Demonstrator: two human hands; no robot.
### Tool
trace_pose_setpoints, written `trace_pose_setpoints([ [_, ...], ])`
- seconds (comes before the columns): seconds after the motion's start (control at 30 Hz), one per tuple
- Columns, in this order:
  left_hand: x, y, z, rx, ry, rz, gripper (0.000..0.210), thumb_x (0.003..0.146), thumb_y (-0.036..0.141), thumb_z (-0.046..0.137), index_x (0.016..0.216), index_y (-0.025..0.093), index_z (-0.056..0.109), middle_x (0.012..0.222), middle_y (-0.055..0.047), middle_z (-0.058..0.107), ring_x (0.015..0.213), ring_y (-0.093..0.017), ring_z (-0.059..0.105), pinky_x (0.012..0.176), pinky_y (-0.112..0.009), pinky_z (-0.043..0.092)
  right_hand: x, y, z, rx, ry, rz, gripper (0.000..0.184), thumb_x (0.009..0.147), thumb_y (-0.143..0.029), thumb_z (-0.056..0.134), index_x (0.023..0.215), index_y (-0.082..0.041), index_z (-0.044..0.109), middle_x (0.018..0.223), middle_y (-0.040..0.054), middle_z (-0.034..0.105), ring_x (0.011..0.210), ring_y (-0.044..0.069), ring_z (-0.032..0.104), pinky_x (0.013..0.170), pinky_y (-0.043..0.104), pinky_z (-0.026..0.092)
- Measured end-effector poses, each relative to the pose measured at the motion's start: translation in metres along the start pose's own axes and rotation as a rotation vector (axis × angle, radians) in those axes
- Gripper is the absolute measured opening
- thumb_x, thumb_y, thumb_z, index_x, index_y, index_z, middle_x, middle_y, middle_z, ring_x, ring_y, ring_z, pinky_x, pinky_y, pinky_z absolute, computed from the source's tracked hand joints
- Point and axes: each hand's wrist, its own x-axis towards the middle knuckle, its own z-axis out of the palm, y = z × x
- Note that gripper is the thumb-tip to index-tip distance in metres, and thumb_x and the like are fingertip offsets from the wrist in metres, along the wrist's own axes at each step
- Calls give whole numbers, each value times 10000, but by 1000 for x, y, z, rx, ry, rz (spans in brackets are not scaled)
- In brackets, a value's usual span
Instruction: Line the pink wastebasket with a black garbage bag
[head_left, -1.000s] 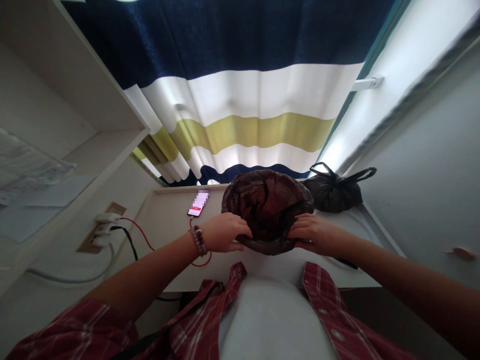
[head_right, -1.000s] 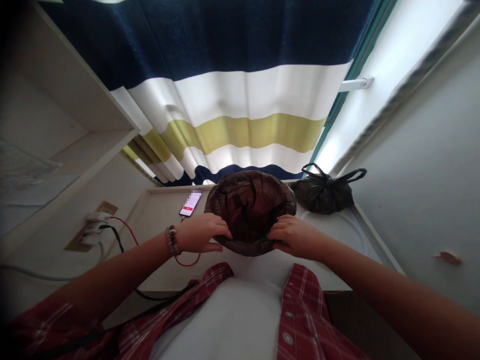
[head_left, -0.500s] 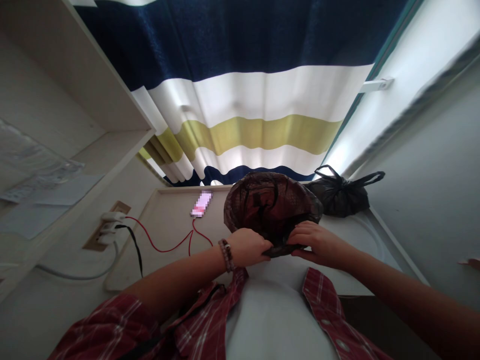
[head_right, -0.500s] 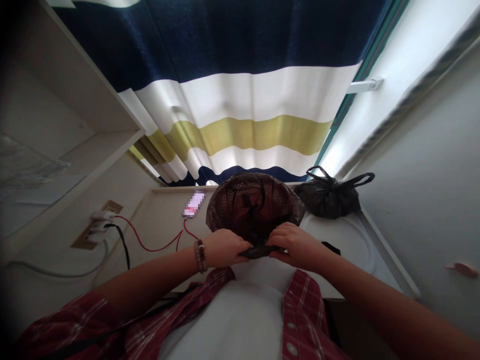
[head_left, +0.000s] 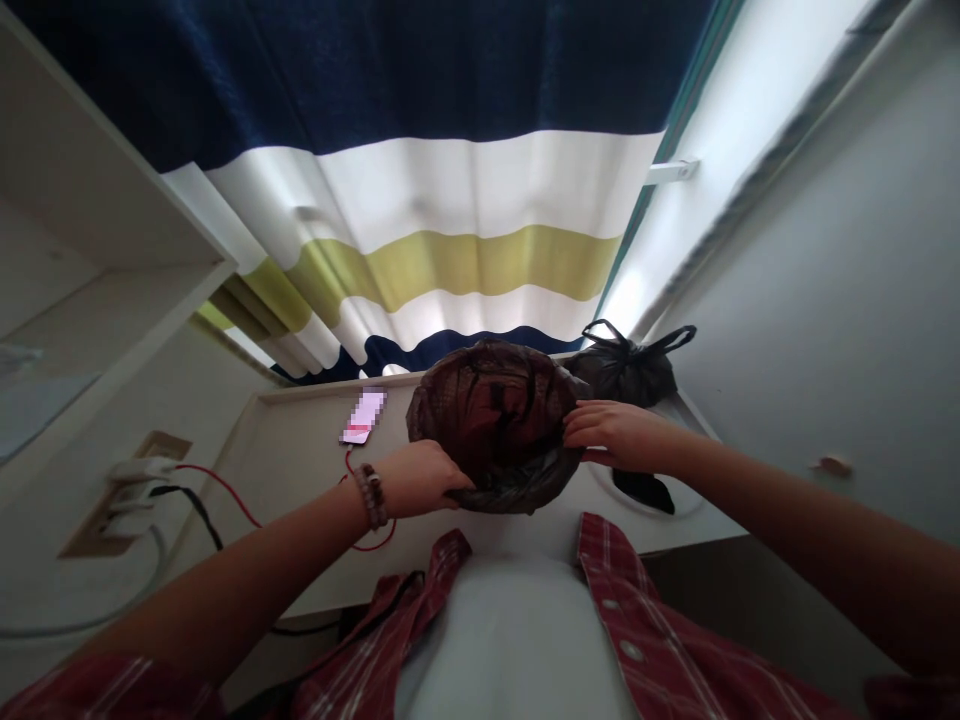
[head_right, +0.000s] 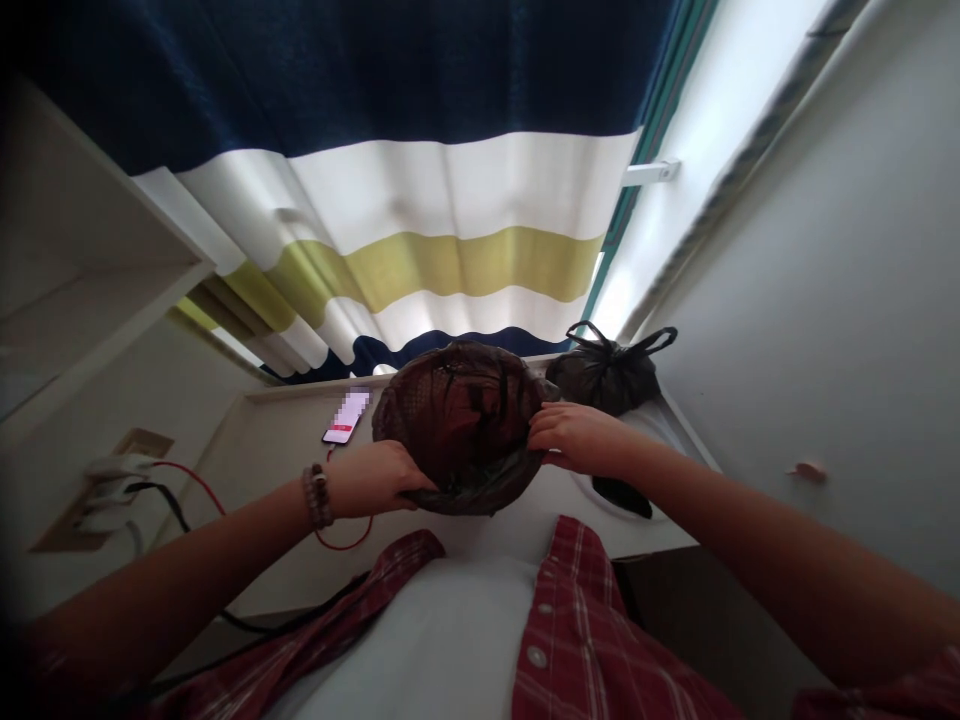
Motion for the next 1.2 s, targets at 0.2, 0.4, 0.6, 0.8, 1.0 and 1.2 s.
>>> trace_pose_setpoints([
  [0.2, -9, -19, -15, -39, -44, 55, 304, 761, 241, 725, 1059, 294, 708, 971, -5, 738, 964, -190, 656, 945, -302, 409, 3, -2, -2, -73, -73, -4, 175, 892, -270, 594, 1018, -222, 705, 1064, 64, 699, 1082, 203, 598, 1123, 439, 264],
  [0.4, 14, 31, -26, -45, 36, -138, 629, 774, 610, 632, 1236, 183, 616, 1097, -107, 694, 996, -267, 646, 908, -358, 468, 15, -29, 11, -55, -54, -9, 158, 888, -266, 593, 985, -225, 711, 996, 55, 711, 971, 194, 628, 1098, 444, 278],
  [0.6, 46, 74, 7, -36, -22, -270, 325, 877, 461, 544, 981, 189, 688, 862, -93, 720, 774, -261, 689, 692, -346, 520, 21, -46, 32, 11, -20, -2, 197, 891, -323, 607, 1003, -194, 704, 947, 76, 703, 908, 196, 617, 901, 352, 426],
  [0.8, 34, 49, 7, 7, -171, -162, 262, 847, 390, 610, 1010, 211, 708, 859, -87, 731, 813, -262, 699, 710, -325, 514, 5, -21, 27, 77, -19, -40, 262, 882, -401, 629, 1017, -190, 710, 933, 84, 715, 919, 198, 631, 921, 359, 413],
  [1.0, 25, 31, -4, 10, -251, -109, 333, 831, 401, 643, 1131, 264, 691, 940, -77, 735, 876, -258, 689, 751, -312, 496, -1, -2, 15, 52, -53, -59, 263, 883, -411, 626, 1035, -215, 715, 969, 69, 724, 955, 200, 640, 1021, 388, 341],
  [1.2, 19, 21, -16, -44, -286, -96, 342, 789, 437, 676, 1101, 300, 709, 915, -55, 739, 895, -250, 682, 782, -307, 481, 0, -7, 4, 11, -122, -19, 220, 853, -391, 655, 994, -239, 730, 964, 48, 730, 970, 210, 641, 1063, 403, 298],
])
